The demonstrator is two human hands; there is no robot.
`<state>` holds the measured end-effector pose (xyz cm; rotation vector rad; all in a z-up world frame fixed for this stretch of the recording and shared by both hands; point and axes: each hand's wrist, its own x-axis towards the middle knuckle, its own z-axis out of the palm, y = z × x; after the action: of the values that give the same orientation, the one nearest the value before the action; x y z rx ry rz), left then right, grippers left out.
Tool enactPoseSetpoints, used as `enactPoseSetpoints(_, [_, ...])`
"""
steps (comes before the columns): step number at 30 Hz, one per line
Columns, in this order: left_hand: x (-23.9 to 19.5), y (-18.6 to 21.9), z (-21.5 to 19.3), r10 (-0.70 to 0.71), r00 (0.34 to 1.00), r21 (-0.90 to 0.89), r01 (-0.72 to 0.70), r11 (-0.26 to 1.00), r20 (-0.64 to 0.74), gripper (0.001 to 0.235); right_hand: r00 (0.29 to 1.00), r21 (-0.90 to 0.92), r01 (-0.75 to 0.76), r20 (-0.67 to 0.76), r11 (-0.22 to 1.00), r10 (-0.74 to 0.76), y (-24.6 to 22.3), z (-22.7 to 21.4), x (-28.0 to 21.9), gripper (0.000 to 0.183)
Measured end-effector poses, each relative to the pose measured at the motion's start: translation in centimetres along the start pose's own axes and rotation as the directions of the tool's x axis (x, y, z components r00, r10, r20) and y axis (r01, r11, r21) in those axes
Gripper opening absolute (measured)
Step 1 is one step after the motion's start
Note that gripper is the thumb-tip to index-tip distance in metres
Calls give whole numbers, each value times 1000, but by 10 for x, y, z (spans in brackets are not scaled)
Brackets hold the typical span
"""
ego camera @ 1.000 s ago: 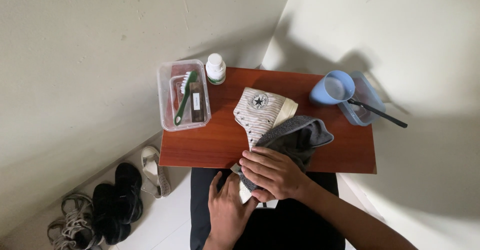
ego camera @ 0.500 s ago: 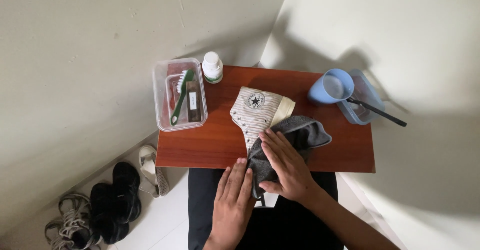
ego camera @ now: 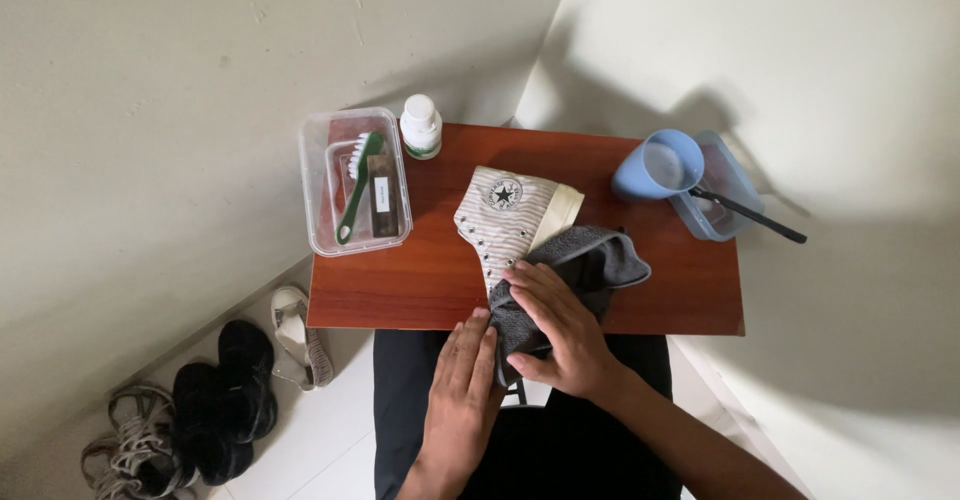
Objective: The person scrubs the white rubber sole of a high-top sneaker with a brush, then wipes the shoe with a cloth. They repeat this process, scrubbing different sections of the sole and wiping them clean.
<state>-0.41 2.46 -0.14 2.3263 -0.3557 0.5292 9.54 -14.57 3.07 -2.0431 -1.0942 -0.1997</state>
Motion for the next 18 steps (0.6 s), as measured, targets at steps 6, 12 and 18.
enactPoseSetpoints(6, [0, 4, -1, 3, 1000, 12, -3, 1000, -24, 50, 999, 75, 25, -32, 997, -23, -18, -2, 6, 48])
enactPoseSetpoints(12, [-2, 7, -3, 18, 1000, -42, -18, 999, -6, 53, 997, 203, 62, -59, 977, -51, -24, -4, -5, 38])
enactPoseSetpoints(18, [4, 5, -5, -96, 995, -72, 96, 993, 4, 58, 990, 19, 140, -29, 990, -139, -23, -10, -19, 22])
